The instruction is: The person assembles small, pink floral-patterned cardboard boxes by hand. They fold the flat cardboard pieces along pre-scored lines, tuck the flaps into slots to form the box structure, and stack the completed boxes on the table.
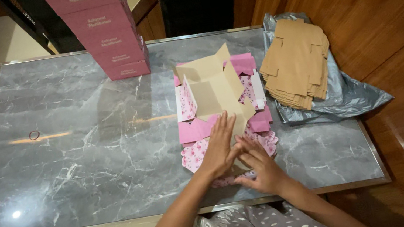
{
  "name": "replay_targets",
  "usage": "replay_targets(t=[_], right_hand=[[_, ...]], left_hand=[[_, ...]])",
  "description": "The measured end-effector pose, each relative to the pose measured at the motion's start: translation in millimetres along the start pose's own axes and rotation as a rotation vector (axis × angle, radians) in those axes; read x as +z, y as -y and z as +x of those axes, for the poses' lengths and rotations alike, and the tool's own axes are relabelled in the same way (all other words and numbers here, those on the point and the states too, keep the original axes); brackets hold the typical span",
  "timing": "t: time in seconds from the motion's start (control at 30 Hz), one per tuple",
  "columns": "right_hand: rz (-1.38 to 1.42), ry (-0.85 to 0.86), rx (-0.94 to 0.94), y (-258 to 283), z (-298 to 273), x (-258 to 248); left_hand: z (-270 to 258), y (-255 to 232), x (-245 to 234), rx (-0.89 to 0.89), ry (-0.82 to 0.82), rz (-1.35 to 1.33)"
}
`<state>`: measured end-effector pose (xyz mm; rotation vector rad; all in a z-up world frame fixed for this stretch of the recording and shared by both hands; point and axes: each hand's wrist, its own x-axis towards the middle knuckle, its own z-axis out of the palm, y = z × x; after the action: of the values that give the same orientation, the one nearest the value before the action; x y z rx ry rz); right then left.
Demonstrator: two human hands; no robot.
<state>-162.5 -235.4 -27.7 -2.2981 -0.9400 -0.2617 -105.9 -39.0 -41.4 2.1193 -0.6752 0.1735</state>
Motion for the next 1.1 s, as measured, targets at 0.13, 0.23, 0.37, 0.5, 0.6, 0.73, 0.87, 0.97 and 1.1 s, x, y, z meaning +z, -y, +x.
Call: replay_targets(t=[0.13, 0.23, 0.37, 0.5, 0.6, 0.73, 0.87, 0.97, 1.1], right_hand=[[0.025, -0.170, 0.043, 2.3, -20.7, 5.0], [-0.004, -0.156, 0.084, 5.4, -32.9, 4.0], [-0.119, -0.086, 0.118, 5.4, -39.3, 10.3], [-0.197, -0.128, 0.178, -0.3, -35.8, 16.3], [-0.104, -0.231, 0.163, 0.5, -25.8, 13.3], [-0.056, -0.248, 0.196, 6.6, -11.4, 7.4], [-0.095, -0.255, 0.212, 8.9, 5.4, 7.9], [-0.105, -0.246, 0.210, 10.5, 11.6, 9.0], [-0.042, -0.186, 0.031, 4.4, 9.8, 2.9]], left_hand=[[3.8, -12.6, 1.4, -0.042, 0.098, 0.131], [3.7, -17.4, -1.1, -0.044, 0.118, 0.144], [2.5, -20.4, 6.3, 0.011, 0.105, 0.355], [-1.1, -23.2, 6.2, 0.005, 0.037, 0.241], [-3.0, -24.4, -2.4, 0.058, -0.021, 0.093], [-11.4, -17.7, -8.9, -0.063, -0.054, -0.335], [-17.4, 10.9, 9.6, -0.111, -0.246, -0.966], [-16.4, 40.8, 16.7, -0.136, -0.572, -1.246], [-25.7, 72.5, 4.7, -0.175, -0.787, -1.734]])
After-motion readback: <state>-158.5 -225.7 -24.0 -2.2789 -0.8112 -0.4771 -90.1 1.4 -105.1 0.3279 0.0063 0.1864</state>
